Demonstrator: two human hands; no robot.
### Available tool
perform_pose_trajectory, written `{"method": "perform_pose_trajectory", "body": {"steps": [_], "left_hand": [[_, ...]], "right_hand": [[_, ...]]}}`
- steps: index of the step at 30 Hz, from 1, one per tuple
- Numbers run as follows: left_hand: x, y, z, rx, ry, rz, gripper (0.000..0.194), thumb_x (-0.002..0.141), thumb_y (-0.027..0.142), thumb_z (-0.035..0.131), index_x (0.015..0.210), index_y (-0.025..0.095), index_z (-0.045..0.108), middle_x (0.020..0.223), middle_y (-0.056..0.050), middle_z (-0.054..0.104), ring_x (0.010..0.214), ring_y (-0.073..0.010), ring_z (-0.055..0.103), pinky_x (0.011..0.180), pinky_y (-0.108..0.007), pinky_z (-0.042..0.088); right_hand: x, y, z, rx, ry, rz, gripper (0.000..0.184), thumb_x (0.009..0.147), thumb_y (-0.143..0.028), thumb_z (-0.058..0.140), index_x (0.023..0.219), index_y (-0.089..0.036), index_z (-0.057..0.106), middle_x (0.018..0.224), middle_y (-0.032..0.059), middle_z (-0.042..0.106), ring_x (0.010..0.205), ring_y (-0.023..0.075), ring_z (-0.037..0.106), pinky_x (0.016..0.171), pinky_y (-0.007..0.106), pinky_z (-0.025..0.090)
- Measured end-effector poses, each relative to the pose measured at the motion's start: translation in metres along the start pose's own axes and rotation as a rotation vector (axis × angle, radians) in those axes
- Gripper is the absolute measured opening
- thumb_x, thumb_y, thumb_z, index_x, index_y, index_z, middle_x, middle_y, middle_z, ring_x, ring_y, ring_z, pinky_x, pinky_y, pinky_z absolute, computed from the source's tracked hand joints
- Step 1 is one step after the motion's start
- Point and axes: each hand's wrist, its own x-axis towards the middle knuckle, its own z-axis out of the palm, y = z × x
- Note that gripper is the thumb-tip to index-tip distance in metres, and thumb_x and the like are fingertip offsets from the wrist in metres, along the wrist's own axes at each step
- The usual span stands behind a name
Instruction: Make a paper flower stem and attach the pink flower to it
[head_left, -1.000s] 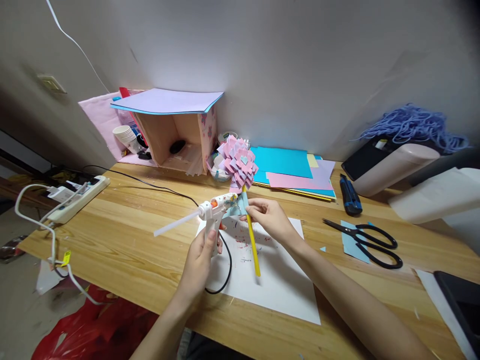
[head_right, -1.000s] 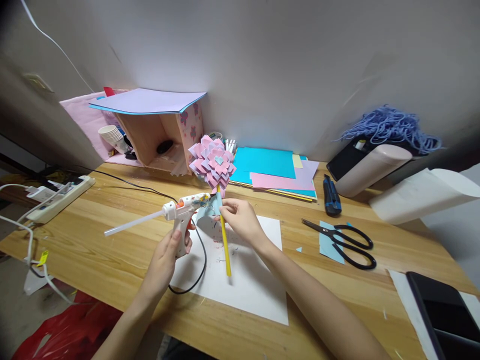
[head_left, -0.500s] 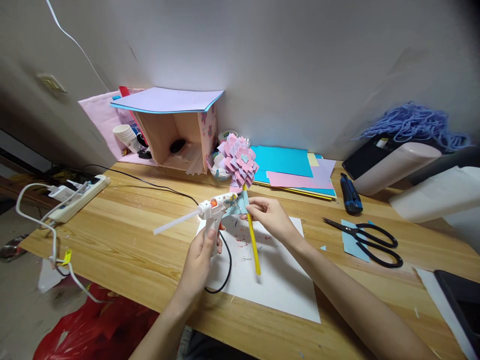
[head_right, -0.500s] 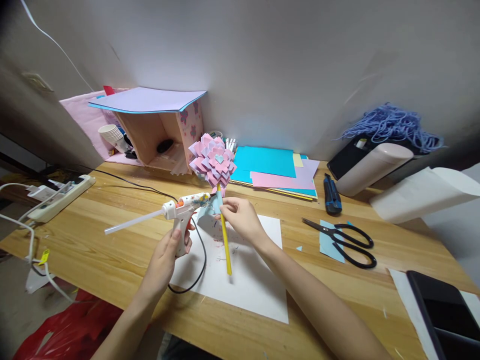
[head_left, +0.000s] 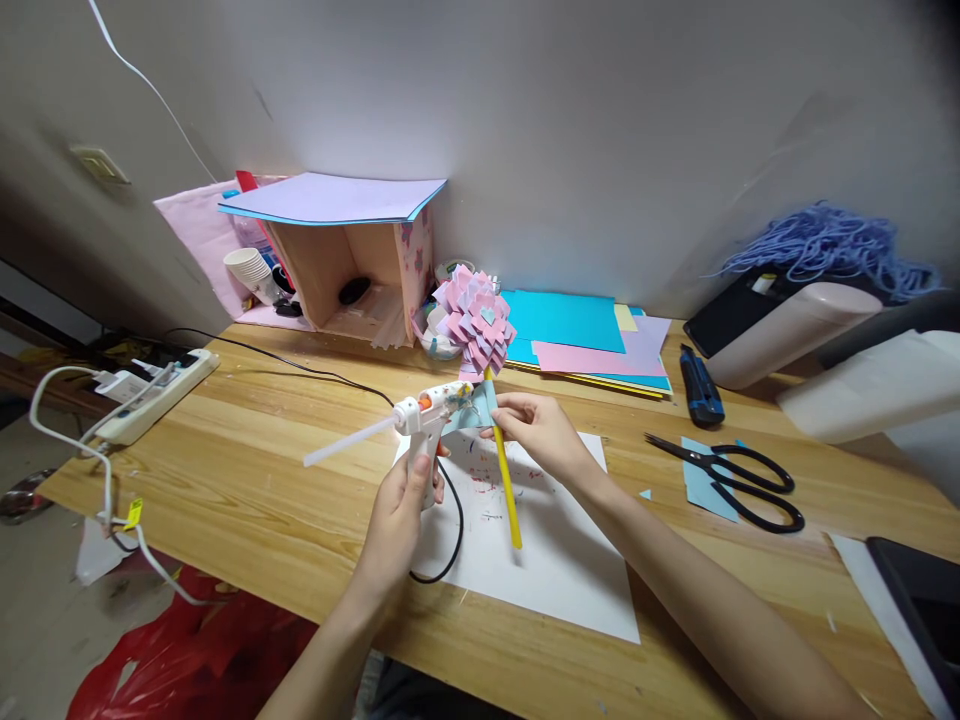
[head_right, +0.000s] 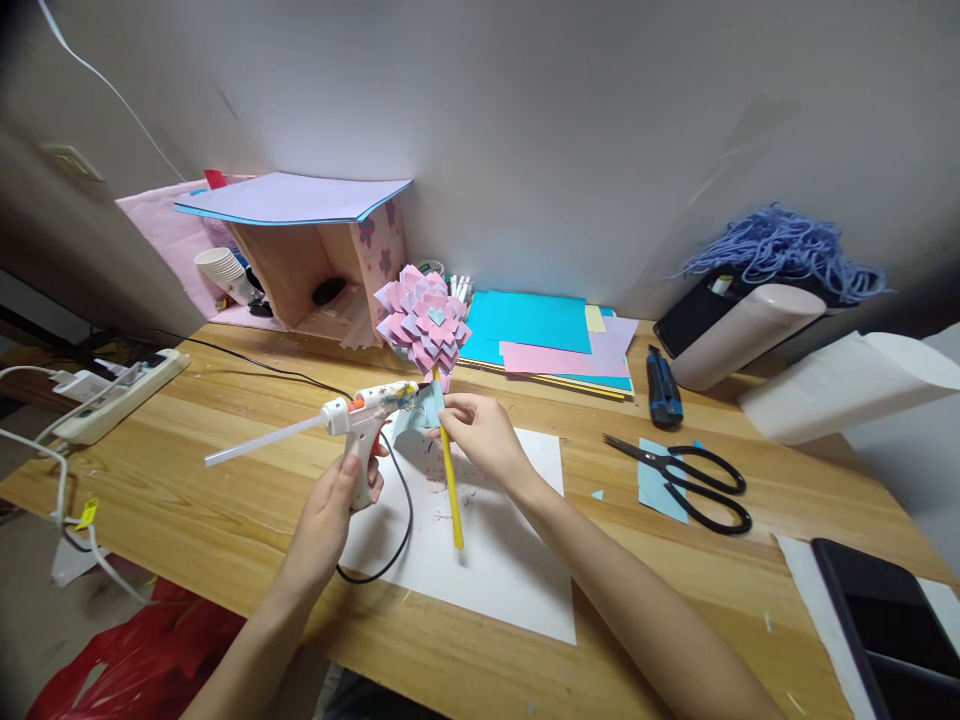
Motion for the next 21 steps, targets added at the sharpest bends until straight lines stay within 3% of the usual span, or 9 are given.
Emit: {"method": "perform_pose_trajectory", "body": {"steps": [21], "left_hand": [[-0.0032,0.0026,0.0022,-0.041,-0.004,0.002,0.041,0.085,0.051,0.042,0.095,0.015,0.058,0.067,0.000,0.048,0.063,-0.0126,0.044,0.062,-0.025,0.035]], "right_hand": [[0.0001,-0.0013,-0.0001,0.012,-0.001,0.004,0.025,0.074,-0.030,0.057,0.090,-0.015,0.068,0.068,0.0019,0.066,0.071,0.0209,0.069,0.073,0.032,0.055]]}}
